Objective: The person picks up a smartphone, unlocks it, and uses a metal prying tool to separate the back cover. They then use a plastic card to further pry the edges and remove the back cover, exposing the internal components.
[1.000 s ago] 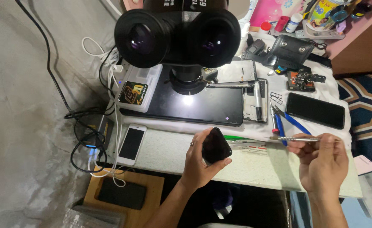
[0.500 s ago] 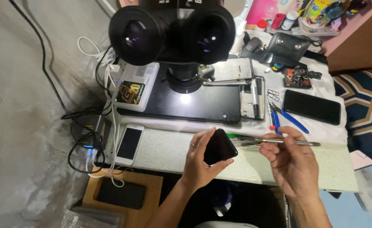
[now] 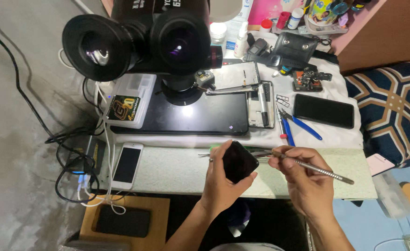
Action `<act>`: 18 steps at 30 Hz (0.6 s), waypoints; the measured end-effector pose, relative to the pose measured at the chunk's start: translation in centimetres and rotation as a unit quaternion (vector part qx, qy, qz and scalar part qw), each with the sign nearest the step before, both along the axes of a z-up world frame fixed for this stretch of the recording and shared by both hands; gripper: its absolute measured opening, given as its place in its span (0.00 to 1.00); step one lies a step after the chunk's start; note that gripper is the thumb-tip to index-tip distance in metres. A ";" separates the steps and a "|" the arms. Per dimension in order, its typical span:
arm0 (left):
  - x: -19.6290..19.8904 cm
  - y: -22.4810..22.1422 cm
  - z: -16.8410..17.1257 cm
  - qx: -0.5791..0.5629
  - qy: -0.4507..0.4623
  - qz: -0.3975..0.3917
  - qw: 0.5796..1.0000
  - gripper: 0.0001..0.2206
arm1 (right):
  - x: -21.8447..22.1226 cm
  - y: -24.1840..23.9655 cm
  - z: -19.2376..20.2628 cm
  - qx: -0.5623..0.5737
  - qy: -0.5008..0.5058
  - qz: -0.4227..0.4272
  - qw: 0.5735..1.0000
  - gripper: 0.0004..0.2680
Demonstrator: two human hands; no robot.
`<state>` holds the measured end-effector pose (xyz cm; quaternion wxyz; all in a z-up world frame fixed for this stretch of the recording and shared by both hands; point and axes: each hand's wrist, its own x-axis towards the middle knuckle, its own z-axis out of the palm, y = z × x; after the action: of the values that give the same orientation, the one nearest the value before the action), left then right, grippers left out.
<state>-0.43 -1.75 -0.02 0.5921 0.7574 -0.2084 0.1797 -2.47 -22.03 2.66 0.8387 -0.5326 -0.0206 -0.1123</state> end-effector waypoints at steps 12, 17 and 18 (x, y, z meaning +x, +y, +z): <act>0.7 -2.2 -0.1 0.023 -0.006 0.023 0.999 0.42 | -1.6 0.9 1.2 -0.222 -0.062 -0.054 0.972 0.06; 0.6 -2.7 -0.3 0.008 -0.031 0.035 0.999 0.40 | -2.3 1.2 2.0 -0.308 -0.121 -0.068 0.941 0.07; 0.5 -2.8 -0.3 0.004 -0.030 0.033 0.999 0.40 | -2.4 1.3 2.2 -0.320 -0.122 -0.072 0.937 0.07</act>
<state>0.11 -4.55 -0.31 0.5766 0.7602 -0.2017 0.2210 -4.85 -20.74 4.86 0.6043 -0.7553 -0.1196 -0.2236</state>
